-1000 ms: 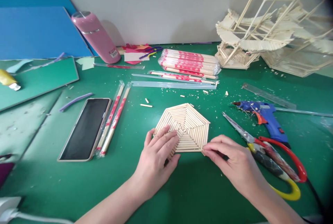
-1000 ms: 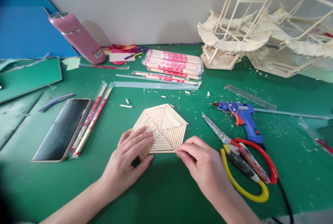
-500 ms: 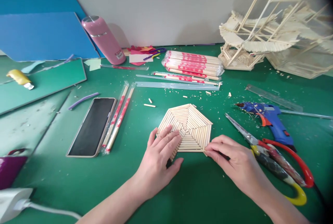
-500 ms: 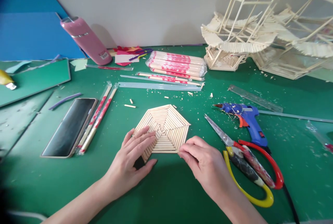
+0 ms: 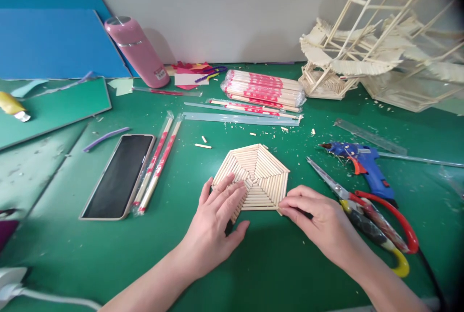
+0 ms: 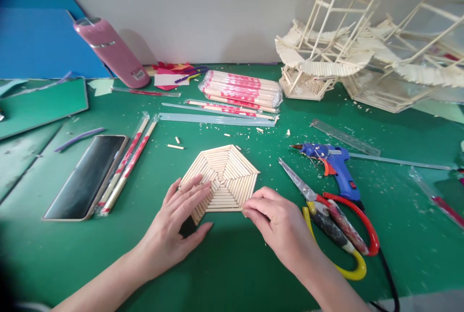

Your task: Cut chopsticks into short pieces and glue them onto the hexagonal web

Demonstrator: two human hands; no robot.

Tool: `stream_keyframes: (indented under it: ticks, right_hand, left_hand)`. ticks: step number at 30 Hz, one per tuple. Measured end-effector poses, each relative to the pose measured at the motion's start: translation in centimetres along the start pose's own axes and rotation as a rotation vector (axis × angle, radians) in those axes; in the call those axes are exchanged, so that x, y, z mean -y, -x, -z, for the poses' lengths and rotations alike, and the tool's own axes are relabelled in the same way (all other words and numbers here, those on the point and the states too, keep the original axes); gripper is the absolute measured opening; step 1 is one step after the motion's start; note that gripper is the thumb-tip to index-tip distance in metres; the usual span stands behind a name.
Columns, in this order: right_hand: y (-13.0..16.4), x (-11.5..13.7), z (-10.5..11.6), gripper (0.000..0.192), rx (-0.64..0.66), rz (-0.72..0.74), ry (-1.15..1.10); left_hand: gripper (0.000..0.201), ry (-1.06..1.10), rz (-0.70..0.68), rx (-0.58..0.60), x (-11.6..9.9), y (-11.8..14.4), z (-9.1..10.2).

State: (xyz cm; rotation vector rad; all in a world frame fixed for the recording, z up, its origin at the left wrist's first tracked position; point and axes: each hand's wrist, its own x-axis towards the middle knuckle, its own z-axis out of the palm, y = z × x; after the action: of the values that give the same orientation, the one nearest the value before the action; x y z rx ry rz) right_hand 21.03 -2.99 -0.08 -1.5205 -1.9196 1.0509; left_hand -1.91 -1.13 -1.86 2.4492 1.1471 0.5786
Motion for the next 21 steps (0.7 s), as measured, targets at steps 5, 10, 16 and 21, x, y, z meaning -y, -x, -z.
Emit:
stream_keyframes:
  ticks: [5, 10, 16, 21]
  right_hand:
    - [-0.09, 0.14, -0.02, 0.015, -0.001, -0.002, 0.004]
    - [-0.09, 0.2, -0.11, 0.015, 0.006, 0.014, 0.016]
    - [0.0, 0.13, -0.07, 0.015, 0.011, 0.023, 0.022]
    - [-0.04, -0.02, -0.09, 0.014, 0.017, 0.016, 0.025]
  left_hand:
    - [0.05, 0.002, -0.001, -0.008, 0.0, 0.05, -0.1]
    - [0.048, 0.004, -0.001, -0.029, 0.12, 0.04, -0.19]
    - [0.048, 0.014, 0.014, -0.034, 0.12, 0.11, -0.26]
    - [0.047, 0.014, 0.02, -0.031, 0.1, 0.01, -0.26]
